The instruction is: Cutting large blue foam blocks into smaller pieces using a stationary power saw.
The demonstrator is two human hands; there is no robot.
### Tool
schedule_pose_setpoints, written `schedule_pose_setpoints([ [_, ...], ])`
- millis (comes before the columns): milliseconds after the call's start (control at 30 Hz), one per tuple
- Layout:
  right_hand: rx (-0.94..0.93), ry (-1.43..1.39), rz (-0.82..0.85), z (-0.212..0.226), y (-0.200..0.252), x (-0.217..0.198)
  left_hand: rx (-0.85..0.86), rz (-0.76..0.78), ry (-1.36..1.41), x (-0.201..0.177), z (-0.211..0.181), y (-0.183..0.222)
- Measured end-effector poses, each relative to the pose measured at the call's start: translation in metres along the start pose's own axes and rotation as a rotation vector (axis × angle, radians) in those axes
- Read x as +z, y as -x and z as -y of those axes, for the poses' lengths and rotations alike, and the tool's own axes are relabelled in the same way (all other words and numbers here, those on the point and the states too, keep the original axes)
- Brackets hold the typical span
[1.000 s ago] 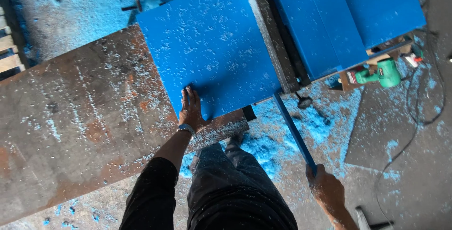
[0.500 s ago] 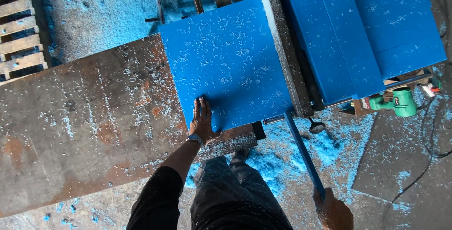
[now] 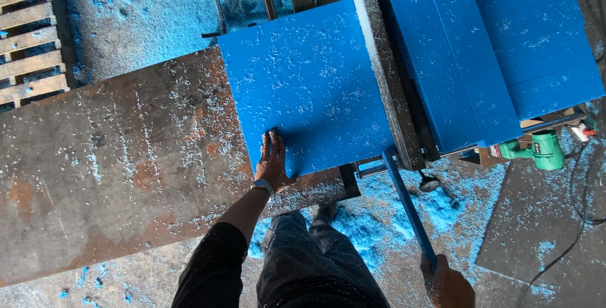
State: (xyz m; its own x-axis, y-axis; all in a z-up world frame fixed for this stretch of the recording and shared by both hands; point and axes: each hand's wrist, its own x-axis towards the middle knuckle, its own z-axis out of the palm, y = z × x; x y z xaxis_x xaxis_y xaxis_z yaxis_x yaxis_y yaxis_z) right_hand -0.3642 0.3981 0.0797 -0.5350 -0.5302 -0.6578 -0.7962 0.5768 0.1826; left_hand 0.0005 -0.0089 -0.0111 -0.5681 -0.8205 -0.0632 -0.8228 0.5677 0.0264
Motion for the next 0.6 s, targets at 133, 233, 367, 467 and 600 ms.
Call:
schedule_pose_setpoints([
  [133,-0.006,0.006,-0.047,0.001,-0.002,-0.002,0.004,0.006,-0.045,-0.005,0.001,-0.003],
  [233,0.011,0.011,-0.026,0.003,-0.005,-0.007,-0.002,0.036,-0.013,-0.009,0.002,-0.005],
  [367,0.009,0.048,-0.058,0.002,-0.008,-0.001,-0.016,0.082,-0.038,-0.014,0.003,-0.007],
  [467,0.009,0.010,-0.063,0.002,-0.010,-0.003,-0.021,0.065,-0.032,-0.017,0.002,-0.009],
  [600,0.003,-0.007,-0.055,0.002,-0.012,-0.006,0.001,0.052,-0.037,-0.013,0.005,-0.010],
])
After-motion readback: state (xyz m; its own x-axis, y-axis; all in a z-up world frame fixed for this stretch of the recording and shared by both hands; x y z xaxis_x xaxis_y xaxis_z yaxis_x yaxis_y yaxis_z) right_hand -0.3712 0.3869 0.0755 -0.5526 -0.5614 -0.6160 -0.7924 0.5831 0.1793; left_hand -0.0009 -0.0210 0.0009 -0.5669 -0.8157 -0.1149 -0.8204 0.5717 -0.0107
